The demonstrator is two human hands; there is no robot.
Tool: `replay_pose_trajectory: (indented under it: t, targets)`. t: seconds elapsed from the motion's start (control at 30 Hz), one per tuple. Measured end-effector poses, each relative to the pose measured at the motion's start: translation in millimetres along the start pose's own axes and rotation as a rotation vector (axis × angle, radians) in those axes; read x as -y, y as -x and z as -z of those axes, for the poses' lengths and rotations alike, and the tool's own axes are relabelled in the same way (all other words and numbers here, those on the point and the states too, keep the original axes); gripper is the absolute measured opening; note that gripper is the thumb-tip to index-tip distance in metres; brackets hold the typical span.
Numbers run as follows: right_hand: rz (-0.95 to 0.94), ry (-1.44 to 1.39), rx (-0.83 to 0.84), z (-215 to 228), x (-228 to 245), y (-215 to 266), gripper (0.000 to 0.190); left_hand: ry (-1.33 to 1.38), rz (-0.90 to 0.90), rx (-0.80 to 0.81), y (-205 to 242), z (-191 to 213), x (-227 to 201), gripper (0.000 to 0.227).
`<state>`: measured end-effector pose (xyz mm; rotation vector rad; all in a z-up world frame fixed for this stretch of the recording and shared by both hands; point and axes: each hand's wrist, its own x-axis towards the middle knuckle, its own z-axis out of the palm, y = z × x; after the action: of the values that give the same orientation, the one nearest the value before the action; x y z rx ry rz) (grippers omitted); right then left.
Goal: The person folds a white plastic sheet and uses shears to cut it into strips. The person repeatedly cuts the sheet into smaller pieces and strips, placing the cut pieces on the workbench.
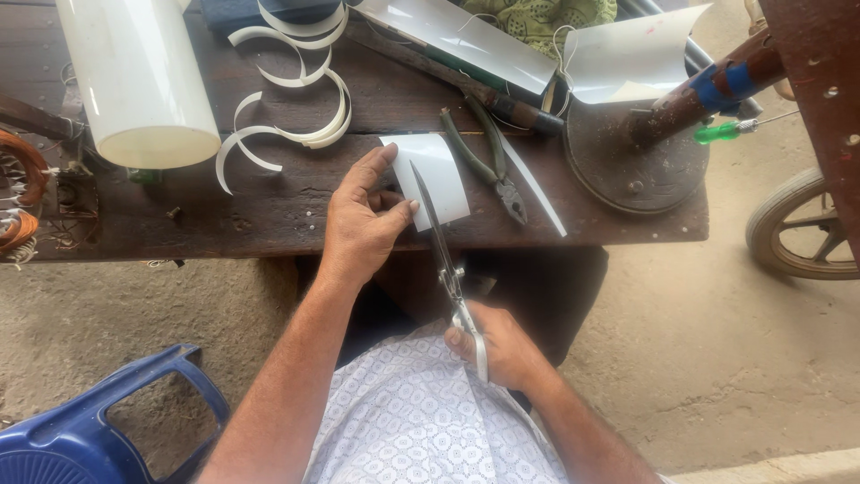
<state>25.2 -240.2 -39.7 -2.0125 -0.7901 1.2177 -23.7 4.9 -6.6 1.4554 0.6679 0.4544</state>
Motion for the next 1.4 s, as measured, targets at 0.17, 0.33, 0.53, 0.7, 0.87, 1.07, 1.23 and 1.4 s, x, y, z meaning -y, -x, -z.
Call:
replay_pose_trajectory:
  t: [0.17, 0.33, 0.53, 0.7, 0.87, 1.07, 1.23, 1.4]
  targets:
    - [-0.017, -0.008, -0.025, -2.4, 1.4, 0.7, 0.083, 0.024, 0.017, 0.003, -0.4, 1.2, 1.2, 0.07]
    - [0.024, -0.013, -0.077, -6.1, 2.7, 1.4, 0.076, 0.015, 0.014, 0.002, -0.1, 0.7, 1.8, 0.068]
    - [0.03, -0.084, -0.079, -9.3, 5.5, 6.8, 0.068, -0.001, 0.001, 0.01, 0.4, 0.3, 2.5, 0.067]
    - [0.015, -0.185, -0.097, -12.6, 17.5, 1.0, 0.071, 0.05, 0.068, 0.024, 2.2, -0.4, 0.6, 0.069]
    - [0.064, -0.142, -0.119, -3.1, 27.1, -12.8, 0.075, 0.047, 0.022, 0.017, 12.2, -5.0, -0.3, 0.067]
    - [0.019, -0.123, -0.133, -5.5, 30.1, -14.3, 0.071, 0.039, 0.03, 0.016, 10.1, -4.9, -1.7, 0.066]
    - [0.117, -0.148, -0.16, -4.5, 34.0, -13.9, 0.068, 0.042, 0.045, 0.018, 9.3, -4.4, -2.5, 0.067]
    - [0.049, -0.226, -0.156, 5.5, 43.6, -23.5, 0.066, 0.04, 0.022, 0.057, 11.5, -7.6, -1.1, 0.068]
